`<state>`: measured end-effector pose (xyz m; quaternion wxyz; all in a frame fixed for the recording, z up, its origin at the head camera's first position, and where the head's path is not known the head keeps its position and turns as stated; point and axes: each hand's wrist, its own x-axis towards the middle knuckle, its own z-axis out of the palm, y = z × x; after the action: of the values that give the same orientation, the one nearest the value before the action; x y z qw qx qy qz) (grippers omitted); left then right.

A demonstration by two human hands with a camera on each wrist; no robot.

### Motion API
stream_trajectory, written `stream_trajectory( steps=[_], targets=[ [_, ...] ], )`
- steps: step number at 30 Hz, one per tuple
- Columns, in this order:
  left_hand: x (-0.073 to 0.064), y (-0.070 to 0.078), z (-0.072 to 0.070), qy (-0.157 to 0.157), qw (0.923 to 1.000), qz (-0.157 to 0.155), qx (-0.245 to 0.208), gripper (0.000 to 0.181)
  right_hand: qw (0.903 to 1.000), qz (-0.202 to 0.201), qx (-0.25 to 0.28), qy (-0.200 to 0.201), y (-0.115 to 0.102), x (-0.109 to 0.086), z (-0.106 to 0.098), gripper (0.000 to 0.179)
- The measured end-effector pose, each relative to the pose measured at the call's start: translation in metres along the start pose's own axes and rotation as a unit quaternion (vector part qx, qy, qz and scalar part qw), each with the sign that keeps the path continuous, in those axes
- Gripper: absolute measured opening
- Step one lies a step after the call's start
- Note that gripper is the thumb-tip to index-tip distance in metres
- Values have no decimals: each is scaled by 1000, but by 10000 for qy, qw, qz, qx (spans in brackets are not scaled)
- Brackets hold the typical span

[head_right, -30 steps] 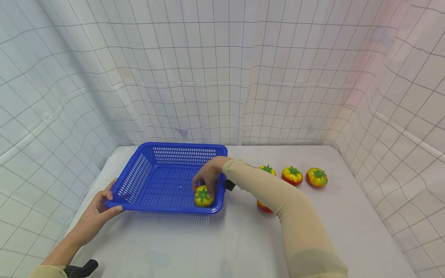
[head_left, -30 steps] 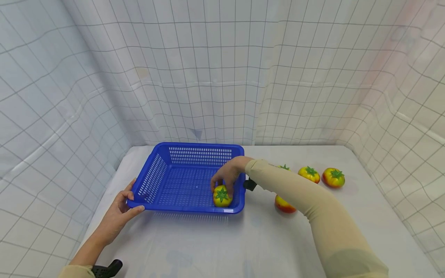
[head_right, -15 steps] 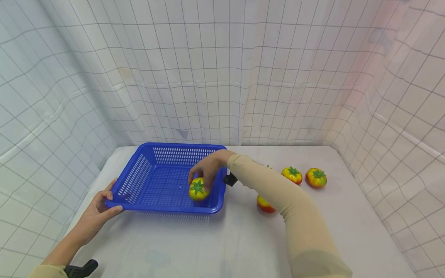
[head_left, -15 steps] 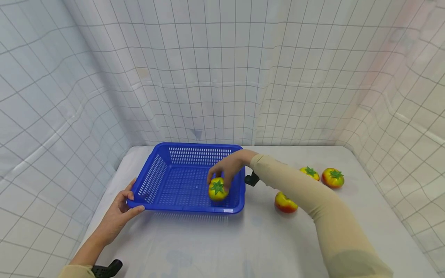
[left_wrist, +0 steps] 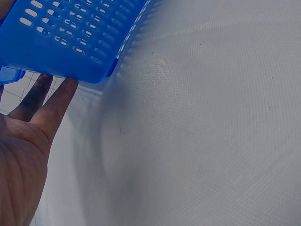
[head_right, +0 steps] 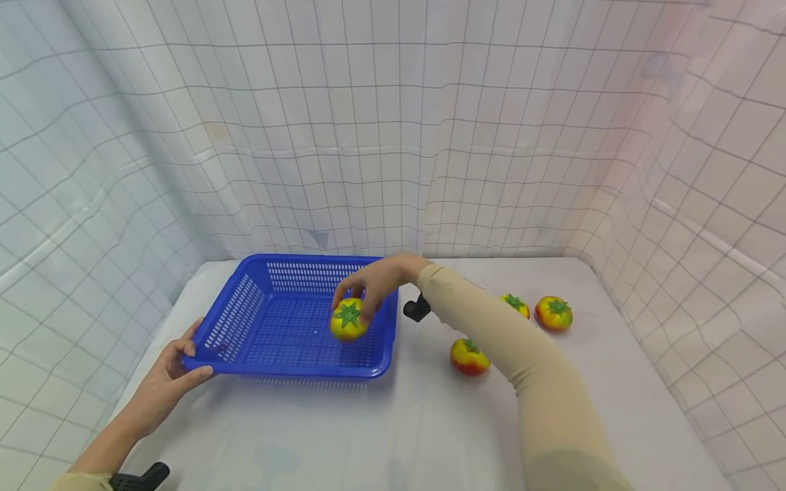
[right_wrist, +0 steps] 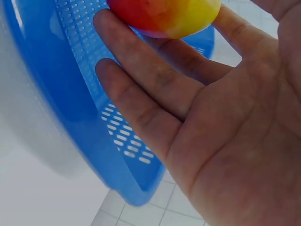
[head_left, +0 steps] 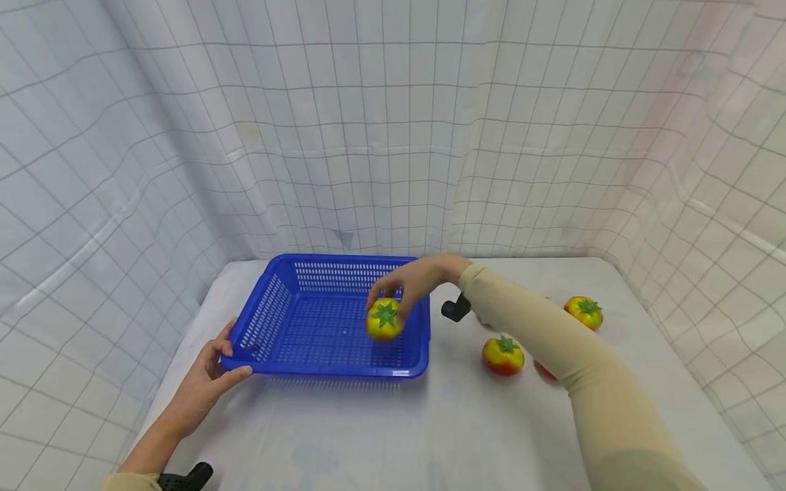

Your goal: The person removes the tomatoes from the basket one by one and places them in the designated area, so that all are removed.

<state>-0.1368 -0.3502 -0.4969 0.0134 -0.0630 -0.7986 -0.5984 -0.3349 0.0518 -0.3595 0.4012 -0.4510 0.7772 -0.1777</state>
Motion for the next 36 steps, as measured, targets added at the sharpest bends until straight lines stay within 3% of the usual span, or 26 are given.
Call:
stream_trajectory(
  steps=[8,24,36],
  targets=[
    [-1,-2,0,-20,10000,-10,-65,32,9994,5,273,196,4,-21,-4,57],
    [-1,0,1,4,9999,-107,-39,34,9973,30,306,673,22,-68,-1,57],
    [-1,1,1,-54,9998,-140,-106,32,9915,538,802,878,33,-103,7,58]
  ],
)
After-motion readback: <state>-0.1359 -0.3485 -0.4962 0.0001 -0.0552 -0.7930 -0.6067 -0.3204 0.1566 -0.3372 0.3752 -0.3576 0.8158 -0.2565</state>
